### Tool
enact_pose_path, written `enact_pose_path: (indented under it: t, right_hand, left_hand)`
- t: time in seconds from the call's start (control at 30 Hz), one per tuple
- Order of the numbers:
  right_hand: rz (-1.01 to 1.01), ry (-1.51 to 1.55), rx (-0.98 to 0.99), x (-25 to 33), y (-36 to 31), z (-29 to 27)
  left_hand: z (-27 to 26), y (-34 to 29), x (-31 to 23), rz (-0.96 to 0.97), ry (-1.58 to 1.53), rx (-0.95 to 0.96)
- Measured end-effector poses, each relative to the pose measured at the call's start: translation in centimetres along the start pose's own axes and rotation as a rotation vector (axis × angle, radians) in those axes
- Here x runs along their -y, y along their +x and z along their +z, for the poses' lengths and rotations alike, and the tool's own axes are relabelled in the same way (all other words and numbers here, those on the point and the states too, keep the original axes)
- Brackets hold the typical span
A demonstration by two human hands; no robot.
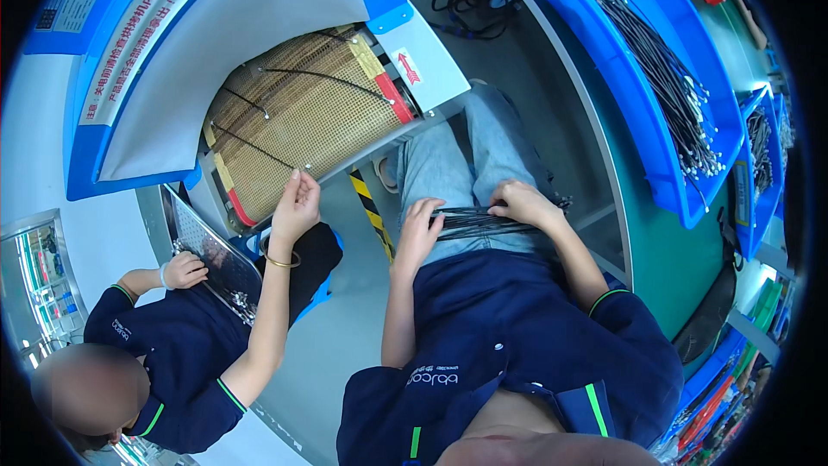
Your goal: The person repeatedly picks up black cables from a blue bin, manipulates them with both hands, and places them onto a perforated tray. Another person is visible in the background working on a separate task.
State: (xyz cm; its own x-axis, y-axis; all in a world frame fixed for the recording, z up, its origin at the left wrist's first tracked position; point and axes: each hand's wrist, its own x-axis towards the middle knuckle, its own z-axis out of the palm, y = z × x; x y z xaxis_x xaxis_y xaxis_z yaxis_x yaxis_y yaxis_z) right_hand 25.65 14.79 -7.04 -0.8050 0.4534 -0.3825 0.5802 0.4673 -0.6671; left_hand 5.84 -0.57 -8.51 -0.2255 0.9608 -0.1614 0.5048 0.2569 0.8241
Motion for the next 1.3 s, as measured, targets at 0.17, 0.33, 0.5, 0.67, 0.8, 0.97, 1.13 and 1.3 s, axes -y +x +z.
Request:
enact_pose_path:
  t: [0.17,0.33,0.5,0.67,0.8,0.97,1.13,1.3]
  right_hand:
    - [0.06,0.013,0.069,-0.3,-0.2,0.0]
    - [-0.062,0.17,-0.057,-0.4,-0.1,-1.0]
    - [0.025,0.306,-0.028,-0.3,-0.5,-1.9]
    - [-0.031,0.31,-0.091,1.1,-0.3,-2.7]
    - [-0.262,0.23,-0.197,2.2,0.6,-1.2]
    - [-0.375,0.188,-0.239,3.6,1.3,-1.1]
    - [-0.351,0.194,-0.265,3.8,1.2,-1.4]
    - [-0.318,0.237,-0.26,3.9,1.2,-1.1]
  left_hand:
    - [-0.3,0.0,0.2,-0.044,-0.002,0.051]
    - [-0.7,-0.1,0.4,-0.069,-0.031,0.041]
    - [-1.3,-0.2,0.3,-0.101,-0.05,0.032]
    - [-1.7,0.4,-0.5,-0.089,-0.064,0.08]
    - [-0.8,1.1,-1.6,-0.051,-0.111,0.149]
    - [-0.8,2.0,-3.5,0.022,-0.034,0.173]
    - [-1.0,1.9,-4.4,0.12,-0.025,-0.097]
    - [-0.9,1.8,-3.9,0.253,0.033,-0.202]
